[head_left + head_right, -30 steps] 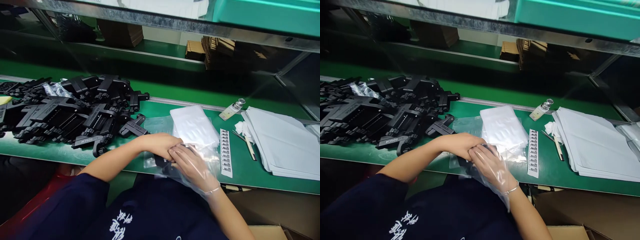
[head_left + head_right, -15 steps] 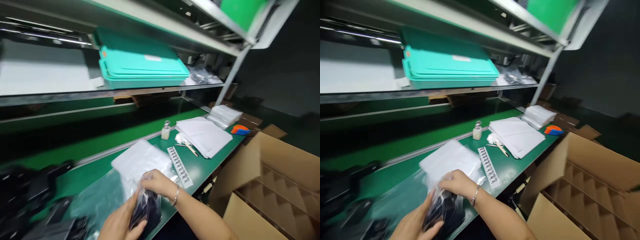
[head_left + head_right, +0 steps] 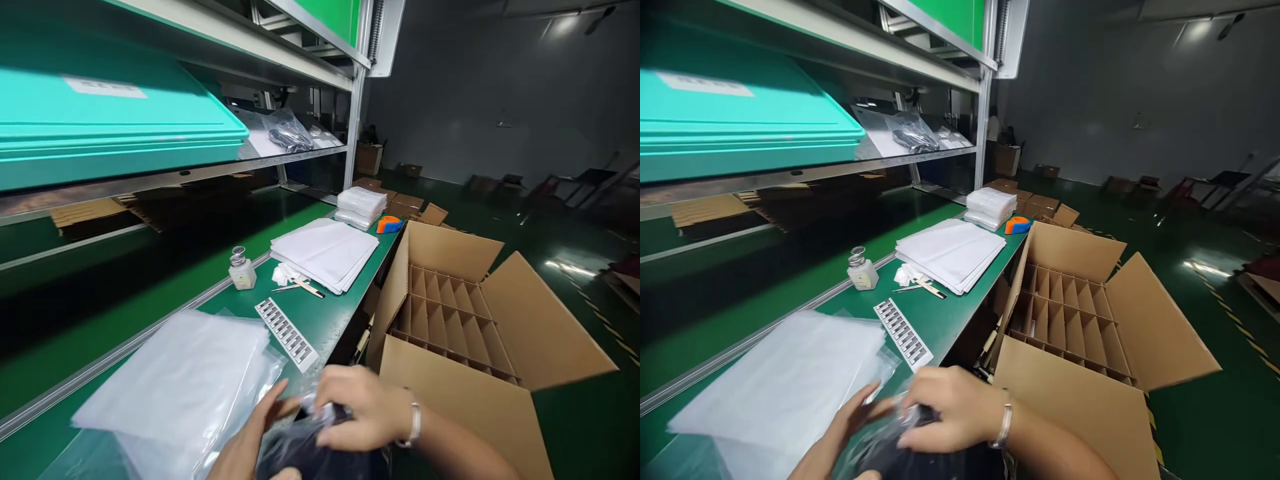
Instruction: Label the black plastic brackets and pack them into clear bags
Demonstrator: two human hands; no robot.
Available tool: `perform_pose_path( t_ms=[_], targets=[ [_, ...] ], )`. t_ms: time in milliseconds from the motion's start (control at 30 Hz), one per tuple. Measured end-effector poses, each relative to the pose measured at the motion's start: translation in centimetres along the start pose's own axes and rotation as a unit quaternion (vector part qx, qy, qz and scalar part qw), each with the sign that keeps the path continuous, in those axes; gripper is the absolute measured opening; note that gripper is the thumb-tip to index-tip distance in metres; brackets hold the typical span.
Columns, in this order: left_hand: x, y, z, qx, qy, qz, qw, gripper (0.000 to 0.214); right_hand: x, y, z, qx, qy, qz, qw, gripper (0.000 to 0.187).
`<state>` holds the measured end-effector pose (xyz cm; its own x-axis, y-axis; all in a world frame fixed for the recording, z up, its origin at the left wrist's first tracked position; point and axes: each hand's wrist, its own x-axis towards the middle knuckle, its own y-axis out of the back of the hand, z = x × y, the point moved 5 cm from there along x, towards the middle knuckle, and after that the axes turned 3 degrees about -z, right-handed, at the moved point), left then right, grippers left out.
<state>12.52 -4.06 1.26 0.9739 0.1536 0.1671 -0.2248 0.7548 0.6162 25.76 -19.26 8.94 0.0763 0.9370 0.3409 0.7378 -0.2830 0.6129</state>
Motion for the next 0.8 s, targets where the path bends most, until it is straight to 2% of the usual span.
perform_pose_path(
  t_ms=[67,100,133,200,233,267,300,367,433,467,533,600,667,800],
  targets=[
    [2.0,-1.5,1.2,0.008,-0.004,-0.017,1.000,0.080,-4.6,5.2,-0.2,-0.053,-0.095,0.093,0.990,0.026],
    [3.2,-2.6,1.6,0.015,0.002,-0.044,0.999,0.066,-7.3,8.3,0.0,-0.082,-0.165,0.166,0.969,0.023],
    [4.5,-4.0,1.9,0.020,0.011,-0.075,0.997,0.054,-10.3,11.7,0.2,-0.126,-0.233,0.278,0.923,0.022],
    [7.4,-7.7,2.2,0.009,0.041,-0.130,0.991,0.046,-15.9,17.7,0.7,-0.223,-0.316,0.463,0.797,0.020],
    [8.9,-9.9,2.3,-0.007,0.056,-0.151,0.987,0.051,-17.8,20.0,1.2,-0.277,-0.338,0.520,0.734,0.020],
    [10.4,-12.3,2.2,-0.034,0.078,-0.170,0.982,0.060,-19.0,22.0,2.3,-0.320,-0.362,0.545,0.685,0.021],
    [11.7,-14.8,2.0,-0.065,0.098,-0.192,0.974,0.069,-19.4,23.7,3.9,-0.349,-0.377,0.552,0.657,0.023],
    [13.9,-19.5,1.5,-0.149,0.147,-0.210,0.955,0.076,-18.8,26.4,8.1,-0.370,-0.401,0.530,0.649,0.025],
    [15.2,-23.4,1.0,-0.256,0.186,-0.227,0.921,0.066,-17.2,28.0,12.5,-0.372,-0.412,0.517,0.651,0.023],
    [15.5,-24.8,0.8,-0.294,0.197,-0.230,0.906,0.060,-16.4,28.4,14.6,-0.371,-0.416,0.507,0.657,0.023],
    [15.8,-26.3,0.5,-0.334,0.203,-0.229,0.892,0.050,-14.7,28.6,18.4,-0.367,-0.427,0.479,0.673,0.024],
    [15.8,-26.7,0.5,-0.355,0.201,-0.223,0.885,0.047,-13.4,28.4,21.5,-0.361,-0.442,0.441,0.693,0.023],
    [15.8,-26.2,0.4,-0.375,0.195,-0.226,0.878,0.044,-12.3,28.4,23.9,-0.356,-0.459,0.397,0.710,0.021],
    [17.1,-23.6,-0.3,-0.306,0.126,-0.268,0.905,0.032,-11.1,30.0,26.8,-0.350,-0.498,0.313,0.729,0.012]
  ],
)
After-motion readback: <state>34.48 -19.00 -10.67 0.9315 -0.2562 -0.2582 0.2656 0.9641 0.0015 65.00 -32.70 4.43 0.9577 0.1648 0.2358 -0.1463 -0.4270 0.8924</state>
